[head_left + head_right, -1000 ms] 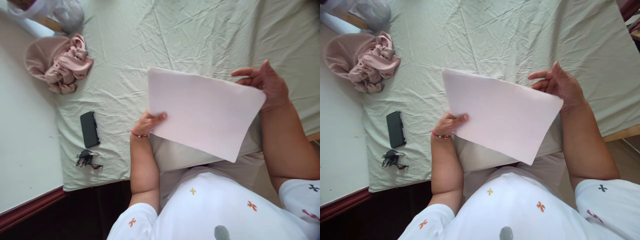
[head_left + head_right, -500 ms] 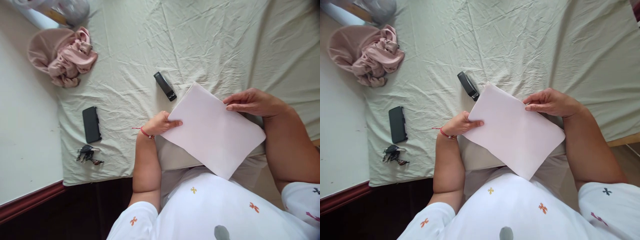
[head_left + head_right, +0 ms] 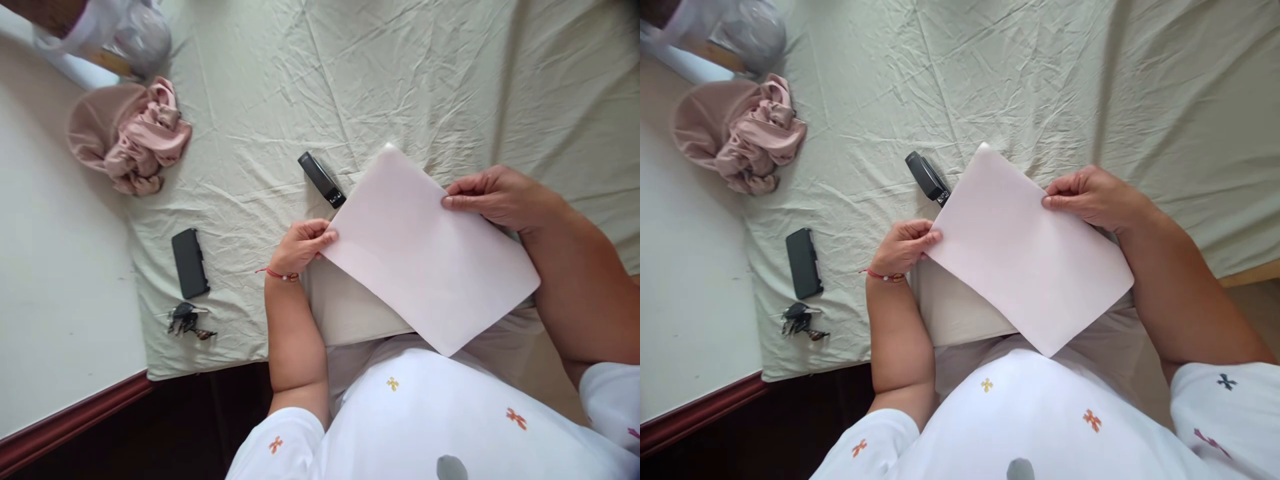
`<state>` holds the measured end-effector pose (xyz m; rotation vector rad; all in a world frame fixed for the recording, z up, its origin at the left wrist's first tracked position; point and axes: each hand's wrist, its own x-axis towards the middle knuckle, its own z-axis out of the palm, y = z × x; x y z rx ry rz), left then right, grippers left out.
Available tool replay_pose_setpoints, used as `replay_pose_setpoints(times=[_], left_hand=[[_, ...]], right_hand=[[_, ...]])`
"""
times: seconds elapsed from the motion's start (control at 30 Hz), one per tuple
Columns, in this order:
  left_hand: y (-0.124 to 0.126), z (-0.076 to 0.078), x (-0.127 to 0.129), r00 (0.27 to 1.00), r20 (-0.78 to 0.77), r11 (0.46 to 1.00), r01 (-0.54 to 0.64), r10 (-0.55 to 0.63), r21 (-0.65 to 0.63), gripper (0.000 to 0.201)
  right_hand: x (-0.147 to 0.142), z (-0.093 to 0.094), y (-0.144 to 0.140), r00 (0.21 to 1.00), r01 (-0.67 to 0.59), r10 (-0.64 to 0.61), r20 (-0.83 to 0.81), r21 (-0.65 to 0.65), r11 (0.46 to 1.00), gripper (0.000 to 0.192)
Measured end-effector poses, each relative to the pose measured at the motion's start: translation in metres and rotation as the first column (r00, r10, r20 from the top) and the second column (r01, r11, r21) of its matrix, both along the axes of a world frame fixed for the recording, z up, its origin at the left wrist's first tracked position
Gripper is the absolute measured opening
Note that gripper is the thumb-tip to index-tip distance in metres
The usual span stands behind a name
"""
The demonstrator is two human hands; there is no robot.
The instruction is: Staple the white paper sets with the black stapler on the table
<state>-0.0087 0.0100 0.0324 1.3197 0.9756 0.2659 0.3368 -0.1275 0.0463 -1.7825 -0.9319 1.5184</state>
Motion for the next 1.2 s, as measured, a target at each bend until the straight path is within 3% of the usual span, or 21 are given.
replay_pose_setpoints(times=[0.07, 0.13, 0.4, 0.6, 0.73, 0.8, 0.9, 1.03, 1.2], left_hand=[[0.003, -0.003, 0.002, 0.984, 0.061, 0.986, -0.166, 0.165, 0.017, 0.038], [0.004, -0.007, 0.006, 0.968, 0.078, 0.969, -0.243, 0.239, 0.042, 0.036], [0.004, -0.018, 0.015, 0.908, 0.160, 0.882, -0.416, 0.388, 0.221, 0.031], [0.002, -0.024, 0.020, 0.868, 0.168, 0.812, -0.497, 0.468, 0.308, 0.033], [-0.001, -0.025, 0.024, 0.805, 0.178, 0.708, -0.585, 0.566, 0.395, 0.020], [-0.002, -0.021, 0.025, 0.779, 0.164, 0.633, -0.596, 0.605, 0.494, 0.013], [-0.001, -0.011, 0.025, 0.795, 0.115, 0.555, -0.510, 0.595, 0.657, 0.012], [0.003, -0.004, 0.030, 0.860, 0.114, 0.518, -0.399, 0.498, 0.757, 0.015], [0.007, -0.029, 0.039, 0.906, 0.192, 0.555, -0.388, 0.378, 0.736, 0.034]], right_hand=[[0.003, 0.000, 0.000, 0.998, 0.053, -0.053, 0.015, -0.026, 0.998, 0.034], [0.006, -0.003, 0.000, 0.997, 0.081, -0.080, 0.018, -0.032, 0.996, 0.033], [0.008, -0.016, 0.002, 0.988, 0.145, -0.146, 0.039, 0.038, 0.989, 0.024], [0.006, -0.014, 0.001, 0.976, 0.182, -0.181, 0.120, -0.001, 0.983, 0.020], [0.006, -0.017, 0.001, 0.988, 0.117, -0.135, 0.078, 0.205, 0.972, 0.018], [0.004, -0.013, 0.001, 0.981, 0.153, -0.165, 0.099, 0.117, 0.981, 0.017], [-0.001, -0.001, 0.001, 0.964, 0.229, -0.215, 0.156, -0.077, 0.970, 0.017], [-0.005, 0.012, 0.002, 0.957, 0.250, -0.234, 0.170, -0.075, 0.965, 0.015], [0.001, 0.009, 0.004, 0.953, 0.267, -0.242, 0.184, -0.129, 0.955, 0.015]])
